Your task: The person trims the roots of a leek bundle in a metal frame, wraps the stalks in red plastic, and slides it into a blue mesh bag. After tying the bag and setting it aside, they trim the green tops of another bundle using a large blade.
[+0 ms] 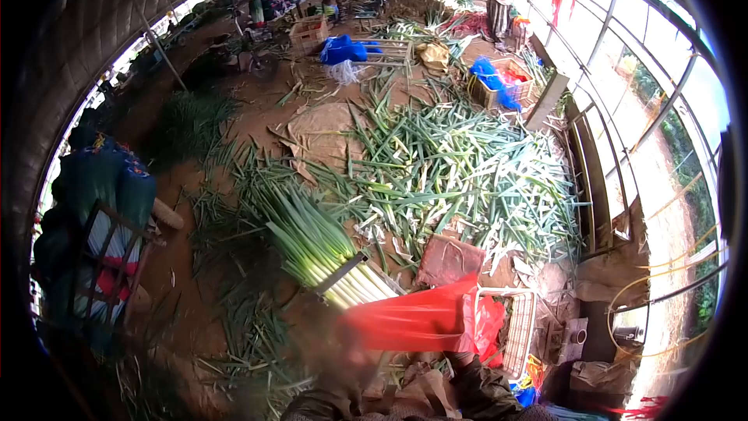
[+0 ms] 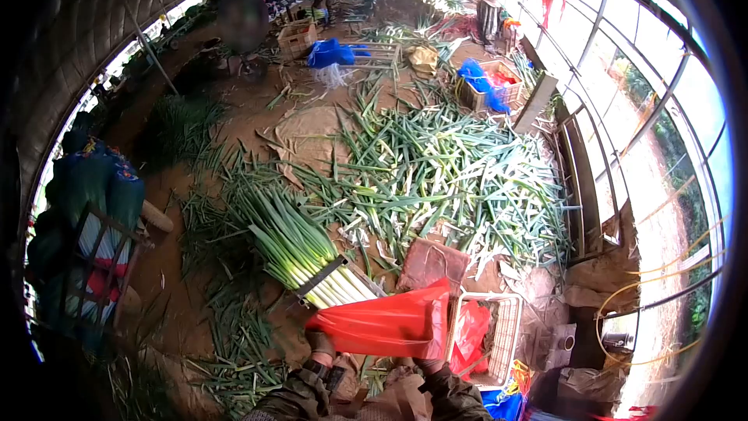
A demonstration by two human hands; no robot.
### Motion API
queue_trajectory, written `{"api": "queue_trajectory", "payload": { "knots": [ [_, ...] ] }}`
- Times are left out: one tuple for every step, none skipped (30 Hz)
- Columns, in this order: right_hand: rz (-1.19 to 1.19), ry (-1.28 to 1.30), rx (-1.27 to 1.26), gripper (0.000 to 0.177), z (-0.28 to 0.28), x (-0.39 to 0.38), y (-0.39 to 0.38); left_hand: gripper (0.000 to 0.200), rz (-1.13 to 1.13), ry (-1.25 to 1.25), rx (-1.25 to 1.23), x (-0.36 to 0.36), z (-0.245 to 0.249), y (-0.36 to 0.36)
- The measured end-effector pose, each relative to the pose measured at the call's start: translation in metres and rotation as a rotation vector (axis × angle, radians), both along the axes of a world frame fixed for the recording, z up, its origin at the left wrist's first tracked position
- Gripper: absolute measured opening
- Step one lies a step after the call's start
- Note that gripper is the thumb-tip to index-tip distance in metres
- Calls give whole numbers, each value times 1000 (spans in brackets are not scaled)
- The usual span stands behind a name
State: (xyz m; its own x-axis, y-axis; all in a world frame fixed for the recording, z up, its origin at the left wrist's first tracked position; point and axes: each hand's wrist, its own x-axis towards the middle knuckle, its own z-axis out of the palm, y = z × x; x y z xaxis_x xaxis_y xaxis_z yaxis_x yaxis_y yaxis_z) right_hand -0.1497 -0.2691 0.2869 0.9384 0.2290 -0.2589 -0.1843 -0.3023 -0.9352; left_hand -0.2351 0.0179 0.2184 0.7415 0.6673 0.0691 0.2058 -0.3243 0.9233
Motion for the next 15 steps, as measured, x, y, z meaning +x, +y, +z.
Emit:
{"api": "queue_trajectory", "payload": {
  "knots": [
    [37, 8, 15, 52, -6, -6, 4, 30, 32, -27, -14, 7, 12, 6],
    [38, 25, 55, 50, -13, -15, 4, 27, 64, -52, -29, 14, 24, 10],
    [19, 61, 104, 49, -21, -23, 5, 25, 96, -73, -46, 21, 31, 14],
    [-13, 93, 156, 47, -28, -31, 6, 26, 118, -279, -181, 34, 35, 16],
    [-63, 128, 208, 46, -38, -38, 4, 25, 59, -264, -77, 46, 59, 14],
    [-127, 161, 264, 44, -52, -45, 1, 25, 1, -248, 28, 54, 100, 10],
    [-193, 183, 316, 43, -70, -48, -3, 25, -60, -231, 137, 57, 123, 9],
    [-268, 196, 368, 42, -88, -50, -6, 22, -195, -116, 261, 57, 127, 17],
    [-342, 195, 422, 40, -108, -49, -12, 22, -292, 92, 254, 52, 113, 24],
    [-416, 189, 475, 39, -122, -42, -17, 22, -391, 300, 244, 44, 86, 28],
    [-468, 188, 513, 38, -136, -35, -24, 22, -520, 500, 261, 31, 61, 34],
    [-499, 187, 518, 37, -140, -27, -27, 21, -679, 710, 299, 13, 33, 33],
    [-484, 207, 464, 34, -102, -16, -23, 21, -833, 870, 339, -7, 14, 28],
    [-467, 226, 410, 32, -62, -5, -19, 21, -928, 936, 368, -21, -6, 24],
    [-348, 161, 131, 33, -39, 6, -18, 21, -1007, 985, 390, -33, -16, 17]
  ]
}}
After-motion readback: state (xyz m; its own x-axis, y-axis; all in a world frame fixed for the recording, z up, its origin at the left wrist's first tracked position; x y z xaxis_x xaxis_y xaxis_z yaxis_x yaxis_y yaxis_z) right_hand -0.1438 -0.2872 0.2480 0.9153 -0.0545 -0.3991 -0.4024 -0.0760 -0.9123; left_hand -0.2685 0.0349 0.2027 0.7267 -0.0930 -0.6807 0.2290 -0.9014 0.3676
